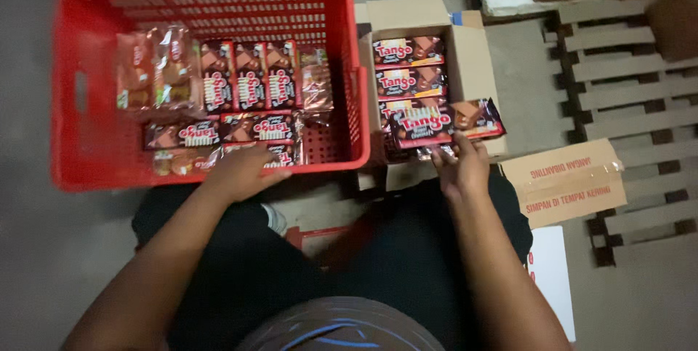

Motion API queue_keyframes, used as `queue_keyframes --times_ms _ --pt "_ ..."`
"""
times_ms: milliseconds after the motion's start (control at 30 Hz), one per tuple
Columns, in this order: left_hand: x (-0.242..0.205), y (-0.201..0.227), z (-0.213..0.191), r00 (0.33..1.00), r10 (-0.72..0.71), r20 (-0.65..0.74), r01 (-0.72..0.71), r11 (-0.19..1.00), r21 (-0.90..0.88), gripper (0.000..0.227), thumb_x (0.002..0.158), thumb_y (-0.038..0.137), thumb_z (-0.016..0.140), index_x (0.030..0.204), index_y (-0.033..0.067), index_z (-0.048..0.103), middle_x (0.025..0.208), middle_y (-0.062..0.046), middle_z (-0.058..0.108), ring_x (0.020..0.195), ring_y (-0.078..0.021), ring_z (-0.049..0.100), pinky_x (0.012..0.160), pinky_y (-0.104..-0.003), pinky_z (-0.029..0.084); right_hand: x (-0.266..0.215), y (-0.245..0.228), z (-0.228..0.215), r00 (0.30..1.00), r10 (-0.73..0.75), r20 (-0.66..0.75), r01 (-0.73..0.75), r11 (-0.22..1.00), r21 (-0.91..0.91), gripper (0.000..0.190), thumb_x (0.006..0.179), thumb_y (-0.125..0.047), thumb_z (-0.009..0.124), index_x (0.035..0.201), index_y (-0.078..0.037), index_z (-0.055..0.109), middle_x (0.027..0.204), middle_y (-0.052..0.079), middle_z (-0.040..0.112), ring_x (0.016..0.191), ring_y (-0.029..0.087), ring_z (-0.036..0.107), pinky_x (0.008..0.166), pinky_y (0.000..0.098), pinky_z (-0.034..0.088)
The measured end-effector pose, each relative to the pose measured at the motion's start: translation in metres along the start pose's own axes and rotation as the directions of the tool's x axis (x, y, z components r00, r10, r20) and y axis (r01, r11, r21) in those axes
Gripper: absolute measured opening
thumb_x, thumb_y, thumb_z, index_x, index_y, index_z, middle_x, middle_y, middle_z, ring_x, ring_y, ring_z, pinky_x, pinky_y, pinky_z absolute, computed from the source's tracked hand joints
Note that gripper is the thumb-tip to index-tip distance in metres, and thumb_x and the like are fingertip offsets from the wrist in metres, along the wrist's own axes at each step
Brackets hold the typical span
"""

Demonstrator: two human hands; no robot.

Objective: The person transfers individually wrapped Tango chocolate bars from a cardboard box into a red plastic basket. They arrange the bars in rows within the basket and then close the cardboard box flaps.

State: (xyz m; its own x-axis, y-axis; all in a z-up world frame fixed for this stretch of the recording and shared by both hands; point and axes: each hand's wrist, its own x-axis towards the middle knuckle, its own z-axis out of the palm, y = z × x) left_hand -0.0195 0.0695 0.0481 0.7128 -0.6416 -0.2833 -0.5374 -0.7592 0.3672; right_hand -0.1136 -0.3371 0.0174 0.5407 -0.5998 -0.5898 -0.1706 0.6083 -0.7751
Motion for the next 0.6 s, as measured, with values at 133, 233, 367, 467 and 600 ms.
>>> queue_keyframes --times_ms 133,233,367,467,600 --pt "0.013 0.004 -0.011 0.990 -0.089 0.112 0.097 0.993 -0.068 0.043 0.089 0.054 0.065 0.103 0.0150 0.077 0.103 -0.013 0.077 0.106 -0.0384 0.071 0.092 -0.050 0.054 0.058 0.003 0.022 0.997 0.071 -0.033 -0.066 0.990 0.122 0.031 0.100 -0.013 0.064 0.125 -0.012 0.047 0.103 0.009 0.053 0.091 0.031 0.073 0.084 0.0497 0.069" --pt "0.016 0.007 -0.021 0.976 -0.109 0.186 0.141 0.976 -0.167 0.041 0.088 0.048 0.069 0.103 0.0111 0.077 0.103 -0.018 0.077 0.107 -0.0413 0.071 0.094 -0.049 0.054 0.108 0.020 0.038 0.989 0.144 -0.040 -0.138 0.981 0.138 0.023 0.101 -0.011 0.061 0.123 -0.013 0.053 0.100 0.009 0.056 0.089 0.030 0.072 0.081 0.0462 0.071" --pt "0.021 -0.026 0.010 0.964 -0.092 0.248 0.142 0.970 -0.195 0.046 0.079 0.050 0.080 0.107 0.0132 0.077 0.102 -0.014 0.078 0.109 -0.0368 0.071 0.099 -0.045 0.053 0.191 0.053 0.063 0.980 0.198 -0.017 -0.191 0.962 0.197 0.017 0.101 -0.009 0.062 0.117 -0.011 0.057 0.093 0.011 0.063 0.085 0.029 0.072 0.077 0.0464 0.071" --pt "0.029 -0.044 0.031 0.980 -0.082 0.183 0.118 0.974 -0.194 0.054 0.075 0.058 0.081 0.110 0.0179 0.077 0.101 -0.010 0.079 0.108 -0.0320 0.072 0.099 -0.041 0.055 0.215 0.059 0.087 0.986 0.161 -0.037 -0.154 0.979 0.131 0.025 0.101 -0.011 0.063 0.124 -0.009 0.051 0.105 0.016 0.060 0.094 0.033 0.070 0.086 0.0512 0.069" --pt "0.031 -0.045 0.028 0.985 -0.086 0.151 0.132 0.935 -0.330 0.056 0.074 0.053 0.085 0.112 0.0122 0.076 0.102 -0.016 0.080 0.107 -0.0381 0.073 0.096 -0.045 0.057 0.242 0.062 0.100 0.974 0.225 -0.023 -0.222 0.972 0.078 0.027 0.102 -0.012 0.063 0.125 -0.007 0.050 0.106 0.015 0.060 0.095 0.032 0.071 0.086 0.0472 0.069"
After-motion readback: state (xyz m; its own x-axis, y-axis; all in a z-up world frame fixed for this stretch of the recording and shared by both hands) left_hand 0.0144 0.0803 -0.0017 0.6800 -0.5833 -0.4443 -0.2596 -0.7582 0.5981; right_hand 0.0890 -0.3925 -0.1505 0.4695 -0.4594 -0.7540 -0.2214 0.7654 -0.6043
